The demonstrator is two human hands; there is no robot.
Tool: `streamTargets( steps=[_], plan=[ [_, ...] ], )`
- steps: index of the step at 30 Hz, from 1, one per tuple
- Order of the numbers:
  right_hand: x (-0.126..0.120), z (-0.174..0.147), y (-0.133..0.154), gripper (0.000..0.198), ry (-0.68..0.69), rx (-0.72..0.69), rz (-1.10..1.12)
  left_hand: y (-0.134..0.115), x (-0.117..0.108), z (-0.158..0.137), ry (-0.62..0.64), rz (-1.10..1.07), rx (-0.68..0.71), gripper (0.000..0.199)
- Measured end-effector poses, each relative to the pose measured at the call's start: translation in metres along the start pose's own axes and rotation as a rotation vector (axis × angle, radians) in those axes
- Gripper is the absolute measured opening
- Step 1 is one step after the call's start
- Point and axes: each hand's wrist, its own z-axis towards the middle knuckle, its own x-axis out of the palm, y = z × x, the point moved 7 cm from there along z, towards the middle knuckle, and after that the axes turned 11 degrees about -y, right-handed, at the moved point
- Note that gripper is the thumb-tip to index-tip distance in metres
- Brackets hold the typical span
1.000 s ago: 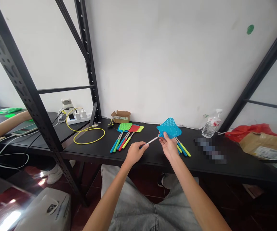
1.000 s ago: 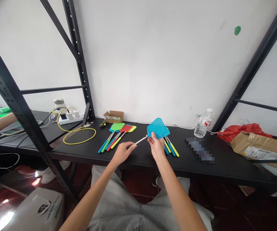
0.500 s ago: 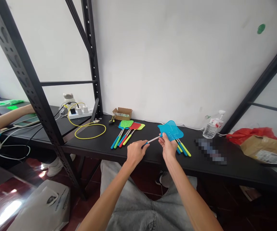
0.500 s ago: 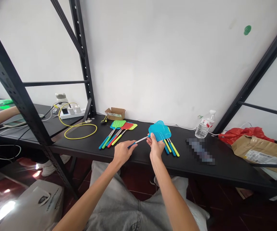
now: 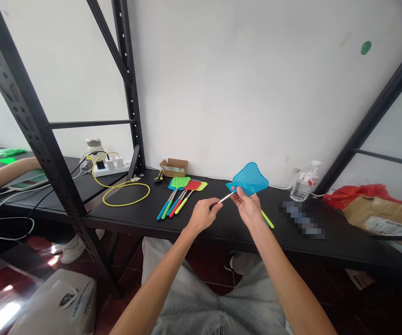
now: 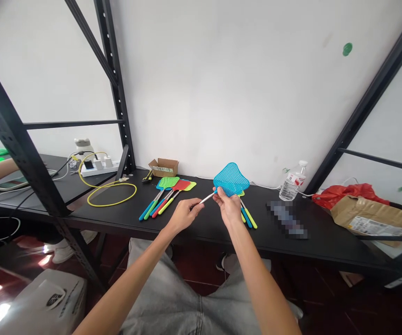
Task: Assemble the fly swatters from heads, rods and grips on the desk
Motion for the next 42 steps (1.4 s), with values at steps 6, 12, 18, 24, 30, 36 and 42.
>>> streamTargets(
  steps=[6,12,18,24,30,36,42],
  plan=[
    [0.002,0.001,0.003,0.034,-0.243,-0.134,0.058,-0.007,0.014,0.002,-0.173,0.258,-0.106,0.03],
    [-0.002,0.008,0.005,0.032,-0.19,-0.079,0.022,-0.019,0.018,0.005,-0.133,0.327,-0.134,0.028],
    [0.008,-0.005,-0.024,0.039,0.084,0.092,-0.197,-0.005,0.025,0.015,-0.213,-0.007,-0.212,0.035],
    [0.001,-0.025,-0.043,0.046,0.209,0.132,-0.4,0.023,0.037,0.016,-0.297,-0.216,-0.43,0.049],
    [-0.012,-0.029,-0.043,0.041,0.289,0.041,-0.582,0.03,0.051,0.007,-0.214,-0.279,-0.473,0.053],
    [-0.036,0.013,0.004,0.027,0.009,-0.318,-1.211,0.044,0.029,0.004,-0.22,-0.033,-0.333,0.031],
    [-0.055,0.037,0.029,0.034,-0.22,-0.384,-1.701,0.049,0.031,-0.002,-0.142,-0.001,-0.29,0.029]
  ],
)
